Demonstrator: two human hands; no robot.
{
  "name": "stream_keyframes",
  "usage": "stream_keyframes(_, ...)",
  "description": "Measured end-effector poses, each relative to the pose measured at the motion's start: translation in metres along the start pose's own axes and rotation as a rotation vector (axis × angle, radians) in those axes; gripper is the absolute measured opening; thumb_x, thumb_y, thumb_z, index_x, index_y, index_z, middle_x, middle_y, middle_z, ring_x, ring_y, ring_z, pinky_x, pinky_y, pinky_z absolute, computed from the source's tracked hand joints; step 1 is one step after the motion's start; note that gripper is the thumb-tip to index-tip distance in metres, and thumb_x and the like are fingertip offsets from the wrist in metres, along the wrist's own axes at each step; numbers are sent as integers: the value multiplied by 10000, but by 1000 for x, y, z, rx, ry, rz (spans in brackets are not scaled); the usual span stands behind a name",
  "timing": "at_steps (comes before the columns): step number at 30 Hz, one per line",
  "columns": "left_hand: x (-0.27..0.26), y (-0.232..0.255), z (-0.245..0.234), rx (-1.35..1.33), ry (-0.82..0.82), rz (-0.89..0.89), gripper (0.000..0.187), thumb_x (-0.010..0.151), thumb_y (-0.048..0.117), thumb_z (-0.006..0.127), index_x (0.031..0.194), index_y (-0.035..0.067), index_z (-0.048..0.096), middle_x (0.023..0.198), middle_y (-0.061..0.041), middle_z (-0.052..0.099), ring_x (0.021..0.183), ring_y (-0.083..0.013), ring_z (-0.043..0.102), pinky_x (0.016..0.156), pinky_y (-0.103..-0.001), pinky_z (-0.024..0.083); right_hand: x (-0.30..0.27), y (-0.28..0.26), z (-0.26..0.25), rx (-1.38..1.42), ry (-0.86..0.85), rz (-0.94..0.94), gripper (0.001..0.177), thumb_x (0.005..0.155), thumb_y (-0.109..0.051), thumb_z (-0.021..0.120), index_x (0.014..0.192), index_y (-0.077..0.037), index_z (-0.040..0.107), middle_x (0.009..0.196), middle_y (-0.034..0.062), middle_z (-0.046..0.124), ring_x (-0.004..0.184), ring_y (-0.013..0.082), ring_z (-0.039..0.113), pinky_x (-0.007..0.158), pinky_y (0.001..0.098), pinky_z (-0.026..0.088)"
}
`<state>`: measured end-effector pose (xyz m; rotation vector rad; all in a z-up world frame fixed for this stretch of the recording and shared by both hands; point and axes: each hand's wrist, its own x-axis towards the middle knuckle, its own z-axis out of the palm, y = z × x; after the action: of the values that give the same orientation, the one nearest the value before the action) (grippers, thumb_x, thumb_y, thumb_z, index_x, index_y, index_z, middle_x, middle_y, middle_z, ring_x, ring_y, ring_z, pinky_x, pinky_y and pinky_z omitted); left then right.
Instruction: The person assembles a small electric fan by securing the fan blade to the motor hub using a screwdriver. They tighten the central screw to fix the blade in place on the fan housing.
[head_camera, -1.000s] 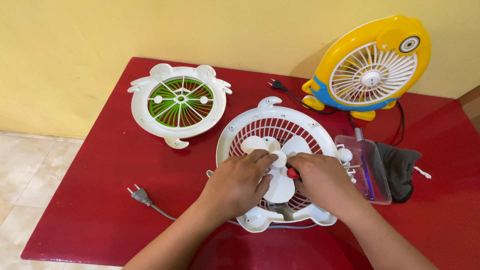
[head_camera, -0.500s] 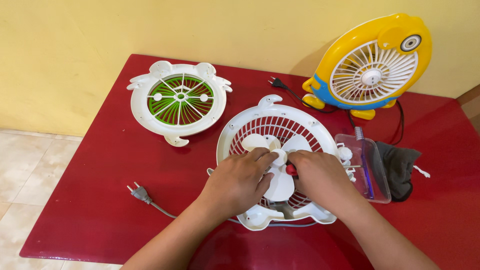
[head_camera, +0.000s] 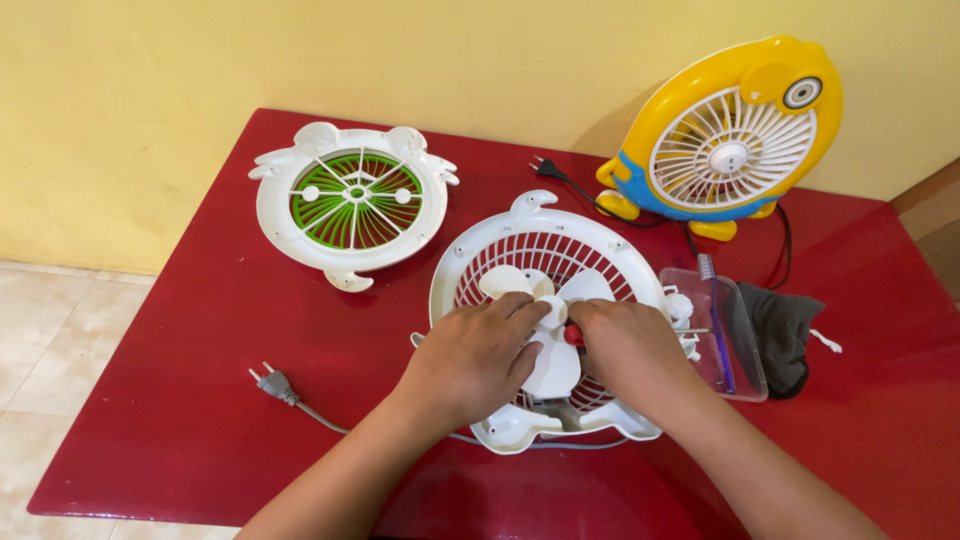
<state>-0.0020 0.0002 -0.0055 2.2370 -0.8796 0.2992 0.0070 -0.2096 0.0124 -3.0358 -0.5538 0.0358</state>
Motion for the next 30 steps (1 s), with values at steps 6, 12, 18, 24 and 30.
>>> stream_keyframes(6,0,0,0,12,7,-1,353,887,176,670,1212,39,659,1115,-126,692,812,-354,697,720,-479,545,0,3,5,-13,42,-56,193,714,-38,740,892,-40,664,883,142,714,834,351,715,709,466,566)
stream_keyframes(12,0,1,-2,4,5,8,346,886,164,672,1206,36,661,1110,-128,692,812,-350,699,726,-475,547,-1,5,5,16,66,-86,259,680,-40,763,916,-33,660,871,143,712,839,348,714,698,465,563)
stream_keyframes(18,0,4,-1,6,-4,-13,363,879,170,679,1217,39,663,1119,-131,692,796,-355,697,713,-480,545,-2,7,7,14,90,-103,256,681,-25,759,915,-29,655,868,144,708,837,348,713,696,461,565)
stream_keyframes(24,0,4,-2,18,-7,-12,368,878,177,682,1218,38,660,1134,-134,691,799,-361,697,716,-485,544,-1,7,8,17,87,-105,226,688,-16,752,889,-26,646,857,150,703,830,351,712,691,463,562)
stream_keyframes(30,0,3,0,7,-19,-21,379,881,178,679,1231,33,654,1140,-143,680,801,-364,697,725,-486,544,0,6,7,38,91,-113,230,681,-26,766,874,-25,641,857,157,702,822,356,711,684,464,562)
